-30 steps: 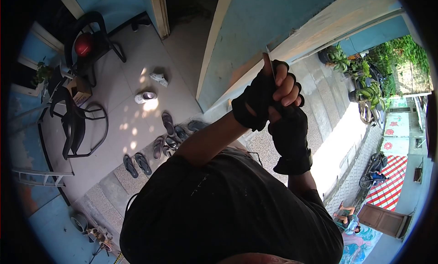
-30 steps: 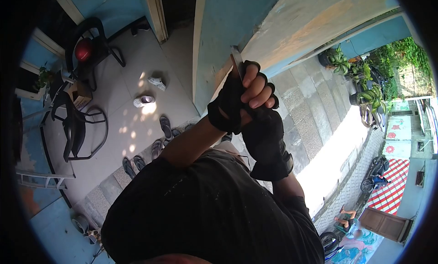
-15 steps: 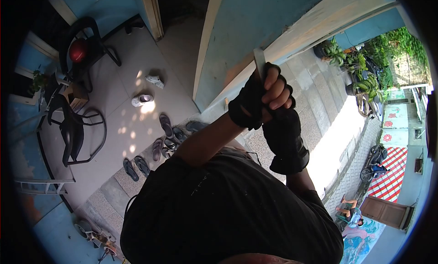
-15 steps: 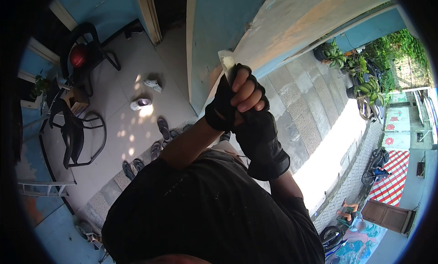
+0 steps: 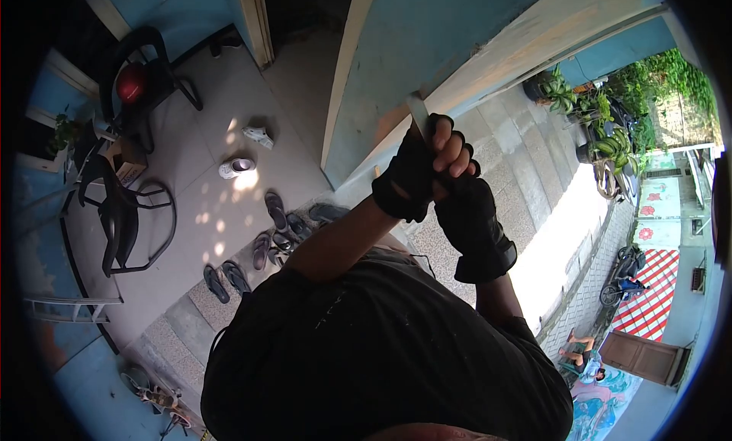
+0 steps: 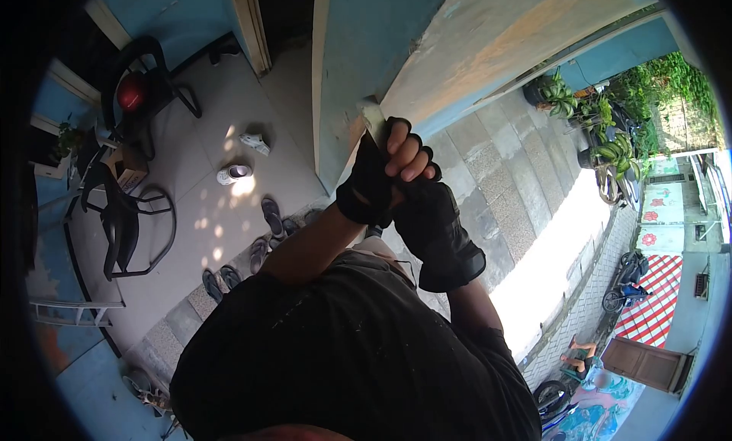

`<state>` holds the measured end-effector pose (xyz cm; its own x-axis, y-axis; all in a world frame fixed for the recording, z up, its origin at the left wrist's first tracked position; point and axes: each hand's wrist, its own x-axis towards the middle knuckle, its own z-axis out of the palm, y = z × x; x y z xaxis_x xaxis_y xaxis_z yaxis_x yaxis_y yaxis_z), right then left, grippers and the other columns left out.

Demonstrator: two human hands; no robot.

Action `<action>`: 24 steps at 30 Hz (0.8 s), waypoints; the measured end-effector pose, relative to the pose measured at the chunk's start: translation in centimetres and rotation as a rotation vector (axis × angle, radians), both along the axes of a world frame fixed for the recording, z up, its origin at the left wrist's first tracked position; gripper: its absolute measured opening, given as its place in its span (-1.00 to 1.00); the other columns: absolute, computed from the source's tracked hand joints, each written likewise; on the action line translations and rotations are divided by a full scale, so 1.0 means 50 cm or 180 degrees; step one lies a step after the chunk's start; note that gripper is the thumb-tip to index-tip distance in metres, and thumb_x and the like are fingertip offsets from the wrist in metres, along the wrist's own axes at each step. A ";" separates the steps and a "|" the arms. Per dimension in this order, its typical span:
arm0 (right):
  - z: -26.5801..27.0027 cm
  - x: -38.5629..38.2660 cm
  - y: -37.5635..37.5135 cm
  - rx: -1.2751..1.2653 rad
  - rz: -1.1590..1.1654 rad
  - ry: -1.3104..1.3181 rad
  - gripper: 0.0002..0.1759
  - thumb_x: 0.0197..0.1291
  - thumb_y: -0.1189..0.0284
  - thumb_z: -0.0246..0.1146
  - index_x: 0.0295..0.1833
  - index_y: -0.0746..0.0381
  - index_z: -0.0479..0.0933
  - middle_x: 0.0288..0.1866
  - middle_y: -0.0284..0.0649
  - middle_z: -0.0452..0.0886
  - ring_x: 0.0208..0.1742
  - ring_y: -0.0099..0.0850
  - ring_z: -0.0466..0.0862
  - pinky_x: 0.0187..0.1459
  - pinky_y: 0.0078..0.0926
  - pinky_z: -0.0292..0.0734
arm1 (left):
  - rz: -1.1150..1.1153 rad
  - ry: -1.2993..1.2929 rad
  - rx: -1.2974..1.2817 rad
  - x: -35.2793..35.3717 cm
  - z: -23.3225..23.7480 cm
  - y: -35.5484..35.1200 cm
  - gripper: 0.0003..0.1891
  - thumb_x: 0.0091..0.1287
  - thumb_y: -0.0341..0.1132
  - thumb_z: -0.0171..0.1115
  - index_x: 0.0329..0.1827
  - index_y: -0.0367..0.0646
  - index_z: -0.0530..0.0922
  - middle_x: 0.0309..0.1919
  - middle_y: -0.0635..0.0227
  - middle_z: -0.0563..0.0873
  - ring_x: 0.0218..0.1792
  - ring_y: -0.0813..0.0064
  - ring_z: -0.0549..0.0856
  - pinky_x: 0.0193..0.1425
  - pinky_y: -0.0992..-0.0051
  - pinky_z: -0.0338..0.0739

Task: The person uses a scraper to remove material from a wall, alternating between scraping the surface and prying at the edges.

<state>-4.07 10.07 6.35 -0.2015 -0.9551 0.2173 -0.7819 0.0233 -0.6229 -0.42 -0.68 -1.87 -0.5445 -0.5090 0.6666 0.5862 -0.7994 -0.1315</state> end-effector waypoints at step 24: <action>0.001 -0.002 0.006 -0.0047 -0.0003 -0.1822 -0.73 0.27 0.52 0.25 0.08 0.29 0.55 -0.37 -0.43 0.55 -0.50 -0.71 0.48 -0.56 -0.70 0.33 | 0.2047 -0.3992 -0.0956 0.057 0.118 0.020 -0.86 0.37 -0.31 0.03 -0.13 -0.16 0.36 -0.52 0.35 0.54 -0.50 0.60 0.53 -0.40 0.55 0.44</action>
<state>-4.16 10.39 6.38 -0.2919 -0.9525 0.0867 -0.3198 0.0118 -0.9474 2.42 0.32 4.01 -0.5755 -0.8160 0.0534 0.4498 -0.2613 0.8541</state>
